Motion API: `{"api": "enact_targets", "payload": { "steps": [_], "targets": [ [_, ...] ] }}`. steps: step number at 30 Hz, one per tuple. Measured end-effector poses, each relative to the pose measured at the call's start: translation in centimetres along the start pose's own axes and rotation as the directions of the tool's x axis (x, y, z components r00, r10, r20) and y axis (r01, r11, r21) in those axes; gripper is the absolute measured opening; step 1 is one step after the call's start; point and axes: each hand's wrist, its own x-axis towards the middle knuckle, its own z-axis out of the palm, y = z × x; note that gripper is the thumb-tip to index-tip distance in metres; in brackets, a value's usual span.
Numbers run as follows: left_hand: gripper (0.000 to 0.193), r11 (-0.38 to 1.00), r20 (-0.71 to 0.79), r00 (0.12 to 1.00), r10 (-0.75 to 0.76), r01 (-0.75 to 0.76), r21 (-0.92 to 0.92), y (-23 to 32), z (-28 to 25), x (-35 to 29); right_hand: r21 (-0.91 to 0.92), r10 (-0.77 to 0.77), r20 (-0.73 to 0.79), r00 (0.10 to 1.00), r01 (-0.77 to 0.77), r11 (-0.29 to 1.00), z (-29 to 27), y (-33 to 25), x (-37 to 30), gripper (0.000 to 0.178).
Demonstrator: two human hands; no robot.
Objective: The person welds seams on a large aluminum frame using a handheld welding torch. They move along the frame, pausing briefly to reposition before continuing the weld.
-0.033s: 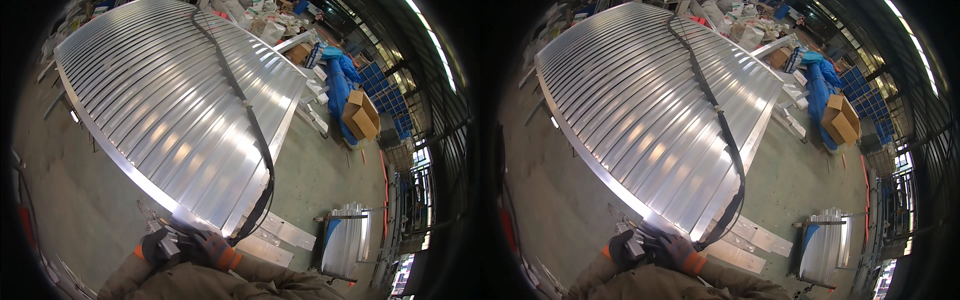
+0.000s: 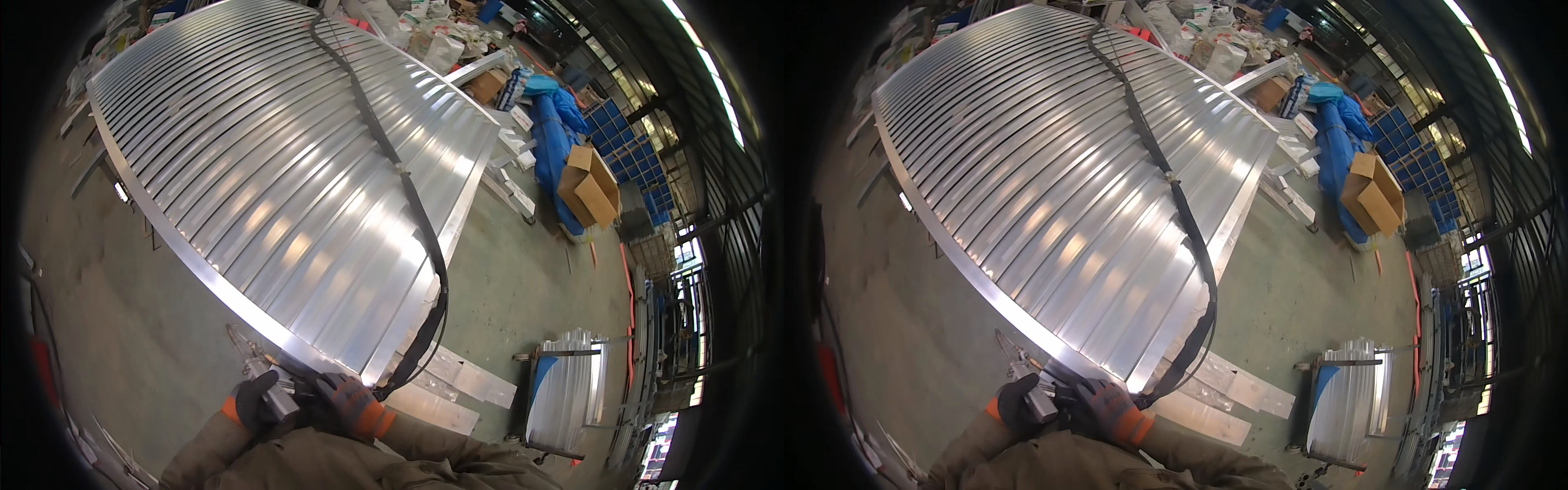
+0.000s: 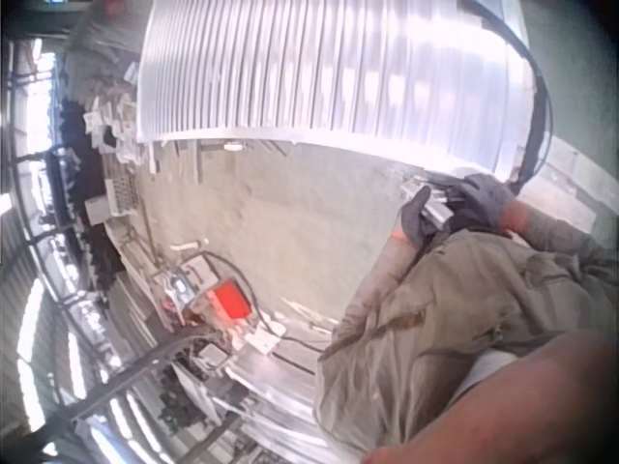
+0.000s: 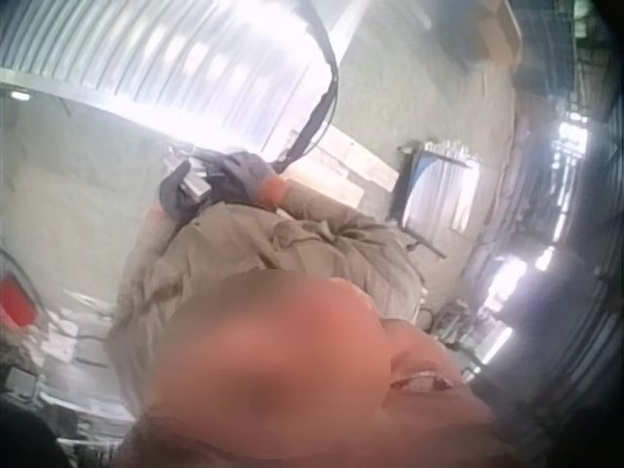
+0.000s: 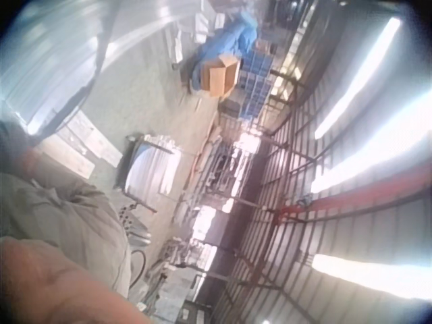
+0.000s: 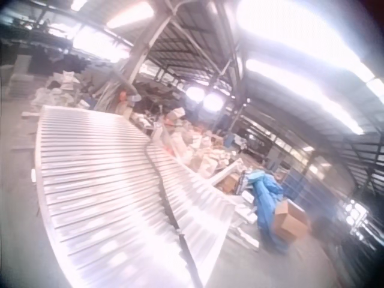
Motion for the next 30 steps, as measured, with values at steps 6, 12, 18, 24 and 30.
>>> {"api": "enact_targets", "payload": {
  "steps": [6,12,18,24,30],
  "targets": [
    [0.048,0.969,0.258,0.966,0.018,-0.080,0.232,3.2,4.9,0.5,-0.002,0.040,-0.209,0.977,-0.041,0.999,-4.0,-0.7,2.5,0.048],
    [0.045,-0.130,0.890,0.050,0.453,-0.984,0.121,7.3,5.0,4.4,0.190,0.194,-0.322,0.926,-0.138,0.972,-9.2,0.7,3.6,0.067],
    [0.044,0.815,0.376,0.916,0.139,-0.322,0.482,8.1,4.7,5.7,0.076,0.267,-0.526,0.808,-0.268,0.960,-16.5,1.6,4.5,0.056],
    [0.045,0.825,0.414,0.910,0.014,-0.245,0.510,6.1,6.9,7.8,0.181,0.346,-0.520,0.781,-0.295,0.938,-18.7,0.2,5.1,0.048],
    [0.052,0.906,0.526,0.849,-0.058,-0.177,0.384,-4.1,12.2,12.4,0.224,0.315,-0.383,0.868,-0.244,0.944,-18.4,1.0,4.5,0.044]
  ]
}}
